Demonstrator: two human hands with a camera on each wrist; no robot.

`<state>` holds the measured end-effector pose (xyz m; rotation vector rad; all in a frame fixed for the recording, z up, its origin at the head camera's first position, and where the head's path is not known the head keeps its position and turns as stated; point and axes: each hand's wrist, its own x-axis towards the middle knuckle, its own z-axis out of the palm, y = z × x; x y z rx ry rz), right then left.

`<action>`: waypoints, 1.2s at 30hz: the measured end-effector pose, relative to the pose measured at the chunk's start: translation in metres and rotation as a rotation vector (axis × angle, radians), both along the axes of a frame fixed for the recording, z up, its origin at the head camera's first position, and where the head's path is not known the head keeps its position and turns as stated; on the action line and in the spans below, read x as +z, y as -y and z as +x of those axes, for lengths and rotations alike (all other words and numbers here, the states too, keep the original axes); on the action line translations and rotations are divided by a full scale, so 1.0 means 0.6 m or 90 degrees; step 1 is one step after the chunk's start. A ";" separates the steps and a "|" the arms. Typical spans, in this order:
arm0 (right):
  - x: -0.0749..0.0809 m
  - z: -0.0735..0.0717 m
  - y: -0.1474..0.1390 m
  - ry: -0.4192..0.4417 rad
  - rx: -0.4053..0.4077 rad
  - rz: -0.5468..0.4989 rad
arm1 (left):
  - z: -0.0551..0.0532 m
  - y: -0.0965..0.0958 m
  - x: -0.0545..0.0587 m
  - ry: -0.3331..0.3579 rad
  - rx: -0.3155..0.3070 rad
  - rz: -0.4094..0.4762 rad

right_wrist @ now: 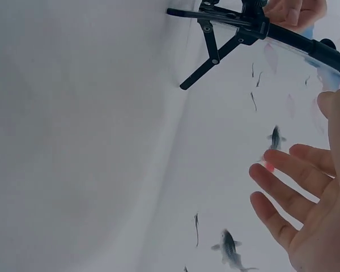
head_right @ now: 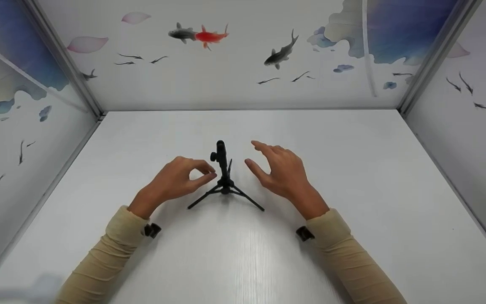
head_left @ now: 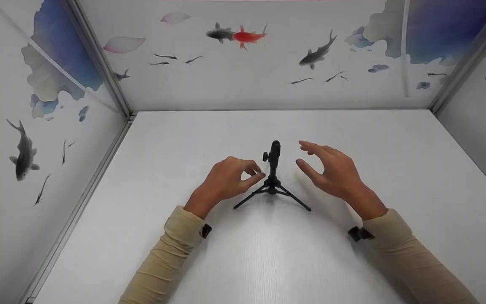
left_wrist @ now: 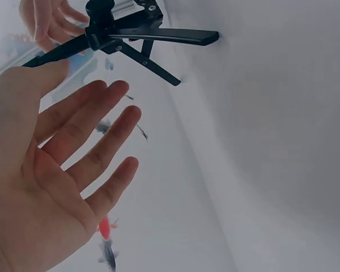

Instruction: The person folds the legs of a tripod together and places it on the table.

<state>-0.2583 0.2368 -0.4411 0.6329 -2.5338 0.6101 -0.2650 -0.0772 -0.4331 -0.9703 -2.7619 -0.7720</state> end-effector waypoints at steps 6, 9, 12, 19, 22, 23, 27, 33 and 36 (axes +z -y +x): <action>0.003 0.004 0.014 -0.038 0.042 -0.029 | 0.001 -0.009 -0.004 0.038 -0.024 -0.020; 0.003 0.007 0.021 -0.044 0.066 -0.047 | 0.002 -0.013 -0.008 0.046 -0.029 -0.024; 0.003 0.010 0.027 -0.045 0.089 -0.066 | 0.002 -0.016 -0.012 0.054 -0.035 -0.027; 0.004 0.013 0.038 -0.050 0.137 -0.095 | 0.000 -0.019 -0.017 0.061 -0.050 -0.017; 0.003 0.013 0.042 -0.052 0.157 -0.107 | -0.001 -0.020 -0.018 0.059 -0.054 -0.014; 0.002 0.013 0.043 -0.052 0.163 -0.112 | -0.001 -0.020 -0.018 0.056 -0.054 -0.015; -0.001 0.013 0.047 -0.053 0.177 -0.123 | -0.002 -0.023 -0.018 0.056 -0.057 -0.018; 0.002 0.013 0.054 -0.027 0.189 -0.139 | -0.002 -0.025 -0.017 0.064 -0.053 -0.015; 0.003 0.012 0.059 -0.014 0.190 -0.142 | -0.001 -0.024 -0.017 0.069 -0.054 -0.009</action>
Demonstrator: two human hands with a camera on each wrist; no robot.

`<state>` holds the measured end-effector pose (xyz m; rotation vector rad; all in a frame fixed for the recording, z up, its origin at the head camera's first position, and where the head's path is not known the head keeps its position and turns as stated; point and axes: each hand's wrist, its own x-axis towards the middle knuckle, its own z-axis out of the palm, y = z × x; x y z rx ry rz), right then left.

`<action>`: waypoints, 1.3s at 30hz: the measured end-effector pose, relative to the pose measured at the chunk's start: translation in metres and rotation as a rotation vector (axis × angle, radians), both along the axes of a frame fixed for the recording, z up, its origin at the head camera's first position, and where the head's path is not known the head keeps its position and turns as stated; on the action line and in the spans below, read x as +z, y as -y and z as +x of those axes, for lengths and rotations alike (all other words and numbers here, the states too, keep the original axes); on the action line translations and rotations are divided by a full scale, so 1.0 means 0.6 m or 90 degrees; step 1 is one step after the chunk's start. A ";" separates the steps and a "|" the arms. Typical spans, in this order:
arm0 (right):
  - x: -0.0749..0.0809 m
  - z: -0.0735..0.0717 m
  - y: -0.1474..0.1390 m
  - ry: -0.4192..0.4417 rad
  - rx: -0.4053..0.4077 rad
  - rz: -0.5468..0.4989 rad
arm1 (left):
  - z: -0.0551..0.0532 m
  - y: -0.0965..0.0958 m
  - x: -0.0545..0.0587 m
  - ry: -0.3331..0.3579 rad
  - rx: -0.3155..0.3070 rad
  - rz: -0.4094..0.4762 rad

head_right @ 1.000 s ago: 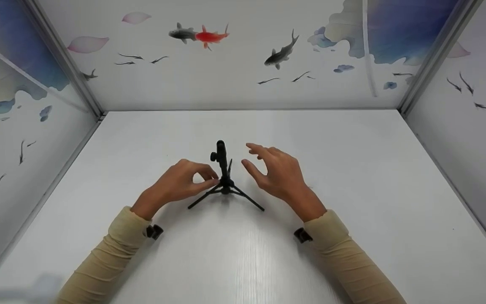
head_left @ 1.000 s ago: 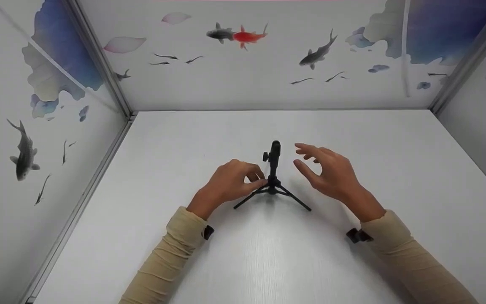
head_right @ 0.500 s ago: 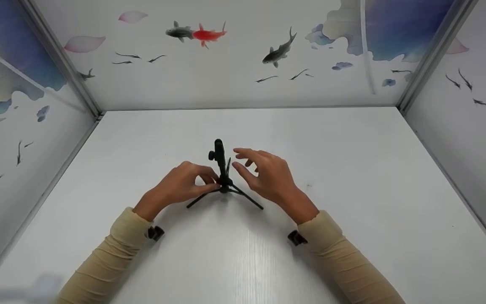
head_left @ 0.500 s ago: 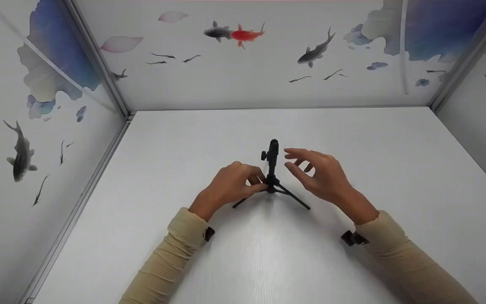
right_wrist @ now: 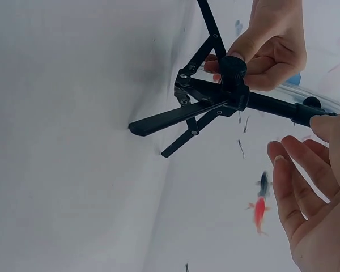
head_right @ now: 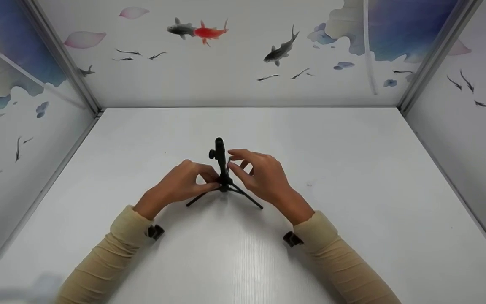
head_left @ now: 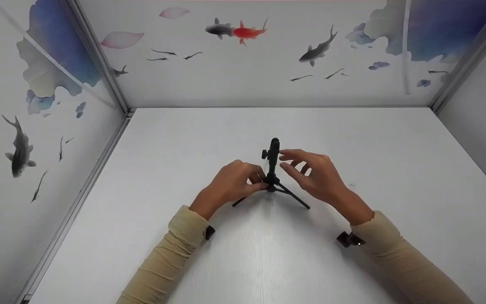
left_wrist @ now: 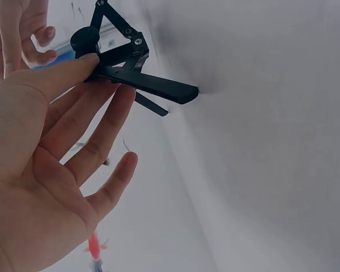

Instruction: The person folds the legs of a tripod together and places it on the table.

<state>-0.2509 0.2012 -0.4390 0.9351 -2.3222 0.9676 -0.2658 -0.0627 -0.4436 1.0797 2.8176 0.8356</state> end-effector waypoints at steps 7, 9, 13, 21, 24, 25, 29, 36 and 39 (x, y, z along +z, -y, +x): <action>-0.004 0.001 0.014 0.022 0.004 -0.002 | 0.002 0.003 -0.003 0.001 0.005 0.003; -0.005 0.002 0.018 0.030 0.007 0.002 | 0.002 0.004 -0.005 -0.003 0.004 0.004; -0.003 0.001 0.026 0.038 0.007 -0.003 | 0.003 0.004 -0.008 -0.016 0.000 0.006; 0.003 -0.005 0.032 0.045 0.014 -0.025 | 0.003 0.002 -0.008 -0.048 0.001 0.000; 0.003 -0.005 0.031 0.045 0.013 -0.030 | 0.001 0.000 -0.009 -0.055 0.004 -0.003; 0.004 -0.005 0.031 0.044 0.014 -0.032 | 0.001 -0.001 -0.009 -0.055 0.006 -0.004; 0.005 -0.004 0.030 0.043 0.015 -0.036 | 0.000 -0.004 -0.007 -0.058 0.011 -0.003; 0.003 -0.005 0.030 0.047 0.025 -0.044 | 0.002 -0.008 -0.005 -0.059 0.009 0.006; 0.002 -0.006 0.030 0.052 0.027 -0.047 | 0.003 -0.008 -0.004 -0.046 0.016 0.015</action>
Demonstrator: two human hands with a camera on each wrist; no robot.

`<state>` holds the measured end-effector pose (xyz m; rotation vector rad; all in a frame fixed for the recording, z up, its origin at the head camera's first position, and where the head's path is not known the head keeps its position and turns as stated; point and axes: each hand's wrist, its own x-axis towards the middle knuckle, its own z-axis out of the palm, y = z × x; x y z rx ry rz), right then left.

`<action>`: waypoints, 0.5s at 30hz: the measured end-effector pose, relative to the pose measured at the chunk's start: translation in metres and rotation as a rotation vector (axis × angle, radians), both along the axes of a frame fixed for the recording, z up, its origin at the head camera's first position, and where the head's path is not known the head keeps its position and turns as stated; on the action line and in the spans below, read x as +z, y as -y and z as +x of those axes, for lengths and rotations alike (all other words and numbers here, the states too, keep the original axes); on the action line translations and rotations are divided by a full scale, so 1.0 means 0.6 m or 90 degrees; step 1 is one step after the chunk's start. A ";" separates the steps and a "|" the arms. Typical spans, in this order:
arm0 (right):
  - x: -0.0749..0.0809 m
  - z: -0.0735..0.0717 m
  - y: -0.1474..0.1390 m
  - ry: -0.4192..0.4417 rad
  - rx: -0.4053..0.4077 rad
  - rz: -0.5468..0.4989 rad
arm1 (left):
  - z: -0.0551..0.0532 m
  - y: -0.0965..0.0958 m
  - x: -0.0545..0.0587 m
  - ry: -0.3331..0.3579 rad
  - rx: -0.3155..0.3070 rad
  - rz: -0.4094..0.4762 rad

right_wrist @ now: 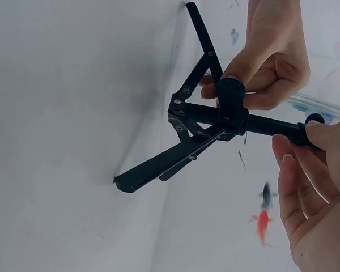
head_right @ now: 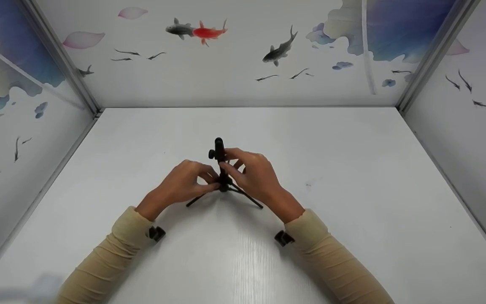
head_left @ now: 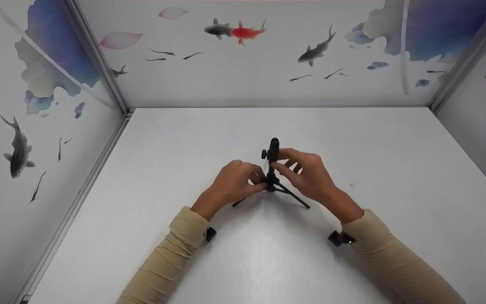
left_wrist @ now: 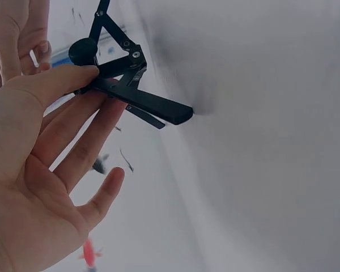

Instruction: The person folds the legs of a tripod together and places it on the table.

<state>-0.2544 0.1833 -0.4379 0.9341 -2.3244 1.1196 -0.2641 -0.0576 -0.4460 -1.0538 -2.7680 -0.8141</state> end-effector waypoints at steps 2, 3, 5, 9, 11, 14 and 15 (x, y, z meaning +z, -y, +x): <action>0.000 0.001 0.000 0.002 -0.001 -0.003 | 0.001 0.000 0.000 0.008 0.004 0.012; 0.000 0.001 0.000 0.003 -0.001 -0.005 | 0.001 -0.001 0.000 0.010 0.004 0.018; 0.001 0.001 0.000 0.004 -0.002 -0.008 | 0.000 -0.001 0.000 0.012 0.005 0.029; 0.002 0.002 0.001 0.007 -0.002 -0.011 | -0.001 -0.001 0.001 0.020 0.003 0.043; 0.001 0.002 0.001 0.009 -0.003 -0.010 | -0.001 -0.001 0.001 0.022 0.002 0.046; 0.000 0.001 0.000 0.014 -0.002 -0.013 | -0.001 -0.001 0.002 0.027 0.001 0.050; 0.000 0.001 0.001 0.016 0.000 -0.013 | -0.001 -0.001 0.002 0.029 0.001 0.051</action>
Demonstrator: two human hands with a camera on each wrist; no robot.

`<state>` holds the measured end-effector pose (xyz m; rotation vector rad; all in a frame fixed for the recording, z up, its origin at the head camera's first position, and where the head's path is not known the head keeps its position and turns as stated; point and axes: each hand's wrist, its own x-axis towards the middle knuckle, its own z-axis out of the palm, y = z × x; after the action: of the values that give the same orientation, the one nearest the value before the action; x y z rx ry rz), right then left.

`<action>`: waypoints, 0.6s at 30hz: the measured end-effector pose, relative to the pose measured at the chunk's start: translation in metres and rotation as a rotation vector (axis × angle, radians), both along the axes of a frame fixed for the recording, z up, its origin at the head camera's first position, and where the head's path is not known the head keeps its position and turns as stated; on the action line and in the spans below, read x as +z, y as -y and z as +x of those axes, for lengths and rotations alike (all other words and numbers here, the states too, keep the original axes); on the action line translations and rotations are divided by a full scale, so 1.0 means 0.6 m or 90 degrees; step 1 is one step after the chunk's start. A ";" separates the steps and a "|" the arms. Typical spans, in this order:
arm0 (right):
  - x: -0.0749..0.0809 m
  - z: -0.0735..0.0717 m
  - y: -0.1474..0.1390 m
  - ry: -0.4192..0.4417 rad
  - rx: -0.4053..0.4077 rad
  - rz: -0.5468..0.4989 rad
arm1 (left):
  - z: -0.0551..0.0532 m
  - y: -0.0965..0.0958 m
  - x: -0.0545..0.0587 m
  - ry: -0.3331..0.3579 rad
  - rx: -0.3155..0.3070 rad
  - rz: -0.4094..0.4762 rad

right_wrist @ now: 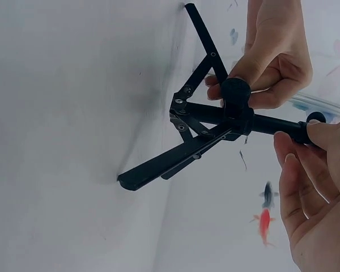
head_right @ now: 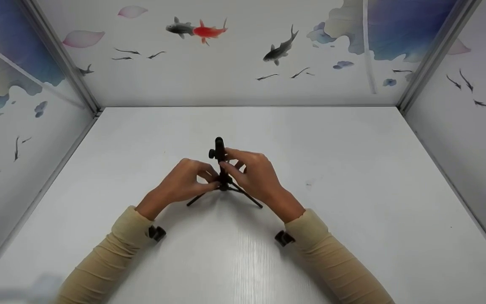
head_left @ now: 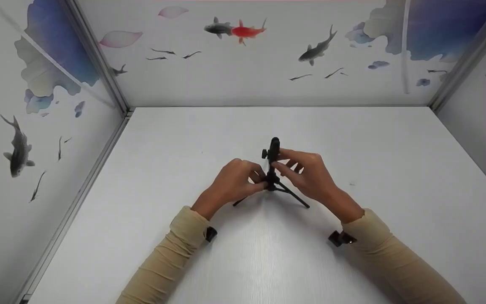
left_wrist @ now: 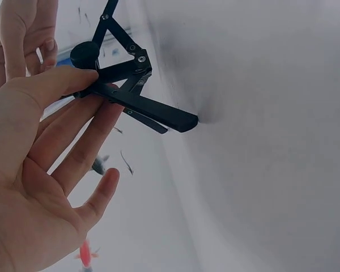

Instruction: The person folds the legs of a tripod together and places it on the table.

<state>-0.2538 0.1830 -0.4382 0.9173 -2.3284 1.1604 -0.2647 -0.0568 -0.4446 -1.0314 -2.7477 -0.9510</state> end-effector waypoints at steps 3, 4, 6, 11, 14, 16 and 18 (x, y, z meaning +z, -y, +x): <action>0.001 0.000 0.001 0.002 0.004 -0.003 | 0.001 0.001 0.003 0.003 0.003 0.004; 0.001 0.000 0.001 0.002 0.005 -0.002 | 0.002 0.001 0.004 0.003 0.003 0.006; 0.002 0.000 0.001 0.001 0.006 -0.001 | 0.002 0.001 0.005 0.002 0.006 0.007; 0.001 0.000 0.002 -0.005 0.006 0.002 | 0.003 0.002 0.007 -0.001 0.007 0.005; 0.000 0.000 0.002 -0.011 0.011 -0.003 | 0.004 0.002 0.007 0.000 0.007 0.004; -0.001 0.000 0.002 -0.012 0.017 -0.009 | 0.004 0.002 0.008 0.002 0.006 0.005; -0.001 -0.001 0.001 -0.009 0.021 -0.015 | 0.005 0.002 0.009 0.004 0.008 0.004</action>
<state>-0.2544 0.1821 -0.4390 0.9566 -2.2919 1.1871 -0.2617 -0.0580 -0.4392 -1.0108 -2.7514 -0.9625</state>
